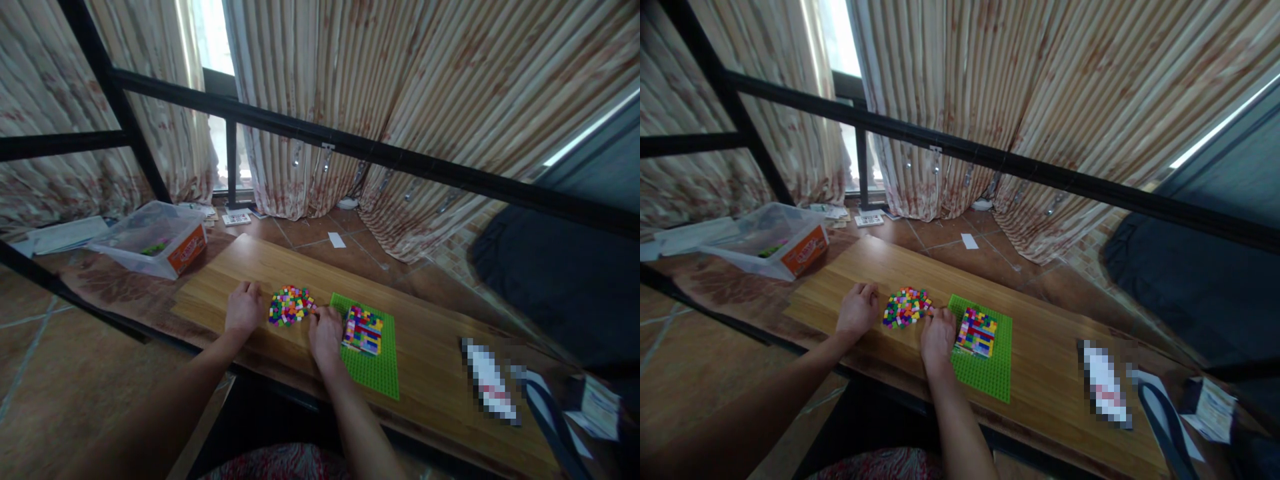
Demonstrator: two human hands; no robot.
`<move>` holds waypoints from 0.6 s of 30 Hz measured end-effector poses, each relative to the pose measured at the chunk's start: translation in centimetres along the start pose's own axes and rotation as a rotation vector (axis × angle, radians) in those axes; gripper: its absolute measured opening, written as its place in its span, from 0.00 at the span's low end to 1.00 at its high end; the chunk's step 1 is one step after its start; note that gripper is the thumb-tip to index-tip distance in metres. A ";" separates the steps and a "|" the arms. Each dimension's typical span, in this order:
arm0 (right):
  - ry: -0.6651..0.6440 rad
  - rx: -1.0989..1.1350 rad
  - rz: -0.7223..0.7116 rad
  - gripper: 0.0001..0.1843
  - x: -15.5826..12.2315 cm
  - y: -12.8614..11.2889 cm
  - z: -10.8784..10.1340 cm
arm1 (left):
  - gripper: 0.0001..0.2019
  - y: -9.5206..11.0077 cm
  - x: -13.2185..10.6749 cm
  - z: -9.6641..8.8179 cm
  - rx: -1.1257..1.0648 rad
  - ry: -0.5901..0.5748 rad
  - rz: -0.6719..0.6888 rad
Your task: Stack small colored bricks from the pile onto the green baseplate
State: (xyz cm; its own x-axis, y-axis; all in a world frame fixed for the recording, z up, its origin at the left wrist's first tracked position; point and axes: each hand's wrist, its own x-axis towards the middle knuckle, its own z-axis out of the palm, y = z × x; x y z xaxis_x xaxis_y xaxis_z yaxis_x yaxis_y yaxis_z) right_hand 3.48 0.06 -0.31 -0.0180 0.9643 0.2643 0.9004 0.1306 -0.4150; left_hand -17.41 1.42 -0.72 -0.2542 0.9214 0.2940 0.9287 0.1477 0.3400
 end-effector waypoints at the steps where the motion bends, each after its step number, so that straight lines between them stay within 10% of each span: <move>1: -0.005 -0.007 -0.002 0.12 0.0 -0.1 0.0 | 0.15 0.0 0.0 0.0 0.001 0.000 0.001; 18: -0.137 -0.114 -0.091 0.13 0.4 -0.9 -0.4 | 0.13 0.0 0.1 0.0 0.003 0.001 0.000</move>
State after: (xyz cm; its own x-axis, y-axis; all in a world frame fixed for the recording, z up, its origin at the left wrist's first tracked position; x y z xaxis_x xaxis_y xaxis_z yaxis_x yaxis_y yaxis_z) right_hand 2.86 0.27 0.56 -0.1536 0.9731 0.1717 0.9357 0.1991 -0.2913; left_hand -17.46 1.48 -0.76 -0.2546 0.9211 0.2947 0.9294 0.1489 0.3376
